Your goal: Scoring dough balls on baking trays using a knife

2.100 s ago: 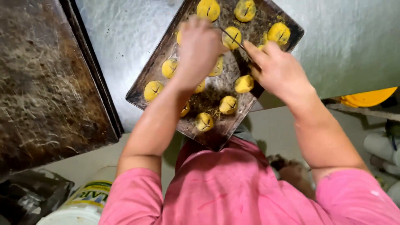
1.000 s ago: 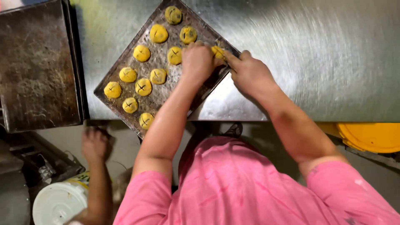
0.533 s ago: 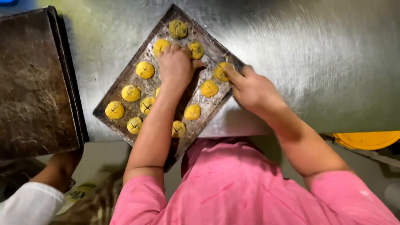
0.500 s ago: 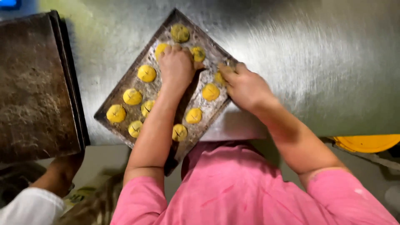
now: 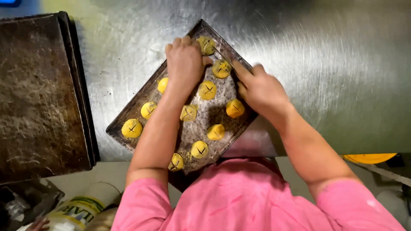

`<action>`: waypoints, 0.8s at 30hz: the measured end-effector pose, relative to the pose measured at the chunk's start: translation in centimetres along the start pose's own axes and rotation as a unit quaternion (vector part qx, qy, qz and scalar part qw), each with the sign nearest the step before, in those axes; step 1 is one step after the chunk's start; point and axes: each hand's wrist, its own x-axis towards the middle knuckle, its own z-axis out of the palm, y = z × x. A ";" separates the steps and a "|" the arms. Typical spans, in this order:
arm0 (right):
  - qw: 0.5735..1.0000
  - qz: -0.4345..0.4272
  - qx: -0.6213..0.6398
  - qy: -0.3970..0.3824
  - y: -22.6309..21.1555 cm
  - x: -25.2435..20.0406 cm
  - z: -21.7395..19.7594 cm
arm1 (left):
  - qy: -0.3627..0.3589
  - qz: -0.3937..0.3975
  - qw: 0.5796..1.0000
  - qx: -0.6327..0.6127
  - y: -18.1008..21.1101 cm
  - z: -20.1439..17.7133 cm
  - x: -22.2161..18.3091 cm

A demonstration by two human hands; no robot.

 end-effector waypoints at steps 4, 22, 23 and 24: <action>0.993 0.061 0.004 -0.097 -4.4 5.5 -2.0 | 0.010 0.013 0.999 0.033 -0.4 3.0 3.9; 0.988 -0.050 0.087 -0.121 -8.3 2.2 -1.0 | 0.086 -0.014 0.993 0.083 -4.9 6.8 -1.0; 0.989 -0.048 0.060 -0.126 -8.1 1.8 -0.4 | 0.086 -0.009 0.992 0.094 -5.3 7.8 -0.6; 0.991 -0.048 0.031 -0.124 -7.9 1.8 -0.1 | 0.093 -0.003 0.990 0.107 -5.8 8.6 0.6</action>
